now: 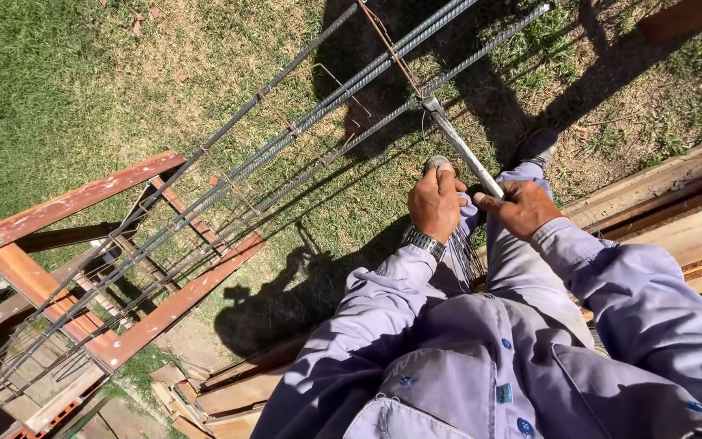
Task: The person uses a rebar tying tool to twist and secure wire ties around the intersections of a rebar grid. They repeatedly position the tool, rotate the handle to tighten the wire, and move along the grid to fasten multiple joints.
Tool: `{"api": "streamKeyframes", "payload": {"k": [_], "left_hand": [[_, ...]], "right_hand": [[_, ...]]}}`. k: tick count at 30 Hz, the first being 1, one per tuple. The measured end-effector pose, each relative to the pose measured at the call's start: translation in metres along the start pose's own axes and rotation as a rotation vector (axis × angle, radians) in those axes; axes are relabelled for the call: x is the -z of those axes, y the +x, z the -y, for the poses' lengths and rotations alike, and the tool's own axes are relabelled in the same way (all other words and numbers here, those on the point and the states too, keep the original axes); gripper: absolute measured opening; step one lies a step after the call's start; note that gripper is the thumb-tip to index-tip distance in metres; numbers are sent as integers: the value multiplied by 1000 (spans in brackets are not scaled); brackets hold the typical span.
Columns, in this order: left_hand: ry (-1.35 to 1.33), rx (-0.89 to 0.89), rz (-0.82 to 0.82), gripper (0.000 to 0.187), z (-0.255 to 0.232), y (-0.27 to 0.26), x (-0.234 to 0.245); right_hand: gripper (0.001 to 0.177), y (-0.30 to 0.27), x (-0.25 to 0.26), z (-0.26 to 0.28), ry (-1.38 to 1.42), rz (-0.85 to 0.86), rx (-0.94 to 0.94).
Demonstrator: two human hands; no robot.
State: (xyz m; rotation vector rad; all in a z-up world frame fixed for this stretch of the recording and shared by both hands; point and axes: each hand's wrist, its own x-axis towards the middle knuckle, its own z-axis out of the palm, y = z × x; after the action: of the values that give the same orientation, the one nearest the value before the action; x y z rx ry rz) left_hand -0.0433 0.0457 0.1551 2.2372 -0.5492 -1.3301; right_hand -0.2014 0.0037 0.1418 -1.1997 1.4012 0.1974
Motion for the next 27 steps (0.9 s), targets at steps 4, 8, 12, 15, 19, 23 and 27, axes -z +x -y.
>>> {"api": "streamKeyframes", "payload": {"k": [4, 8, 12, 15, 19, 23, 27], "left_hand": [[-31, -71, -61, 33, 6, 0, 22], [68, -259, -248, 39, 7, 18, 54], [76, -333, -412, 37, 6, 49, 86], [198, -231, -412, 39, 15, 77, 91], [215, -241, -357, 34, 24, 93, 92], [206, -272, -383, 34, 29, 98, 89], [167, -307, -391, 32, 28, 95, 89]], "right_hand": [[38, 11, 4, -35, 27, 11, -17], [32, -15, 40, -22, -234, 76, 35], [45, -37, 52, -20, -421, 93, 54], [36, -60, 57, 5, -394, 156, 32], [51, -64, 64, 11, -731, 231, 104], [30, -63, 93, 79, -792, 609, 47], [30, -36, 107, 120, -843, 481, 0]]}}
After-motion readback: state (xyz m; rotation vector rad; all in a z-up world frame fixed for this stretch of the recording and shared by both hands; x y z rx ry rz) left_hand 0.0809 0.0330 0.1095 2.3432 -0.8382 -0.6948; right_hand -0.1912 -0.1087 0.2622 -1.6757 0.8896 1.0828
